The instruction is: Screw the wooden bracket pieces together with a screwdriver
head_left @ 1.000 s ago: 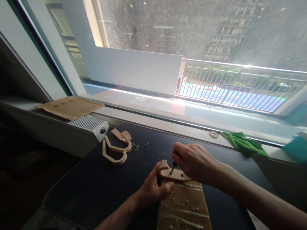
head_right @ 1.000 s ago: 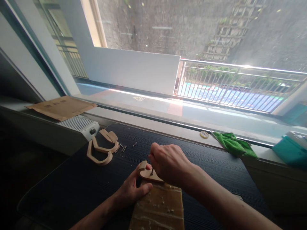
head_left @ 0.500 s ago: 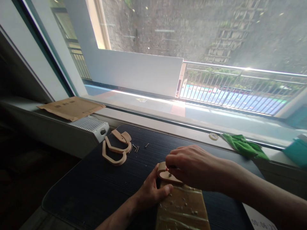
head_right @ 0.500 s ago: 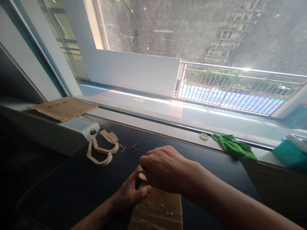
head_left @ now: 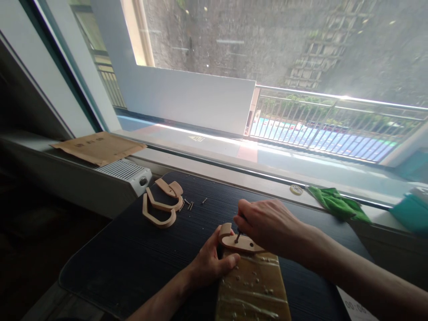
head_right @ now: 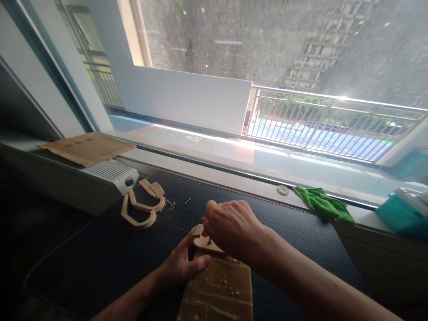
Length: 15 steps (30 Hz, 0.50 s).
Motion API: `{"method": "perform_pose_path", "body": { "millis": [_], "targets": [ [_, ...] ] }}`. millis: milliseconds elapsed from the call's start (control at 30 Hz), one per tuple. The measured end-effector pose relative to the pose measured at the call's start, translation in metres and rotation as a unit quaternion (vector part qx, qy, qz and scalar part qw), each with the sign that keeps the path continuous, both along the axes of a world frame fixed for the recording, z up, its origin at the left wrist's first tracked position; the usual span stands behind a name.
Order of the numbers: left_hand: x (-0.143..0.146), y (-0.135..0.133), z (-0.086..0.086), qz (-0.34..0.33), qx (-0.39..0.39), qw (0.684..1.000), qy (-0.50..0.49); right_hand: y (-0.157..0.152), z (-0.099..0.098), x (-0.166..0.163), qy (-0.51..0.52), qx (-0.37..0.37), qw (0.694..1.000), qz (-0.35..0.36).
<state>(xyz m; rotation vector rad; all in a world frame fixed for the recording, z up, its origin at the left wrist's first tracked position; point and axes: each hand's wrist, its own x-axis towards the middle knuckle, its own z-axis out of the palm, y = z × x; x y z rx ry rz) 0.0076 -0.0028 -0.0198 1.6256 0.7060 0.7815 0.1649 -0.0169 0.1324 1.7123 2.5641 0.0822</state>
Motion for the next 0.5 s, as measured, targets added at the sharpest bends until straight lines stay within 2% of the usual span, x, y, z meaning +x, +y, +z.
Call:
{"method": "perform_pose_path", "body": {
  "millis": [133, 233, 400, 500],
  "targets": [
    [0.000, 0.000, 0.002, -0.017, 0.004, 1.000, -0.016, -0.003, 0.008, -0.001, 0.016, 0.001, 0.992, 0.129],
    [0.000, 0.000, 0.004, -0.026, -0.005, 0.999, -0.027, -0.003, 0.010, 0.001, 0.031, -0.013, 0.983, 0.178],
    [0.000, 0.001, 0.003, -0.025, -0.016, 0.999, -0.017, 0.005, 0.003, 0.004, 0.050, -0.010, 0.984, 0.173],
    [0.000, 0.001, 0.002, -0.017, -0.022, 1.000, -0.010, 0.008, -0.006, 0.005, 0.050, -0.012, 0.994, 0.098]
  ]
}}
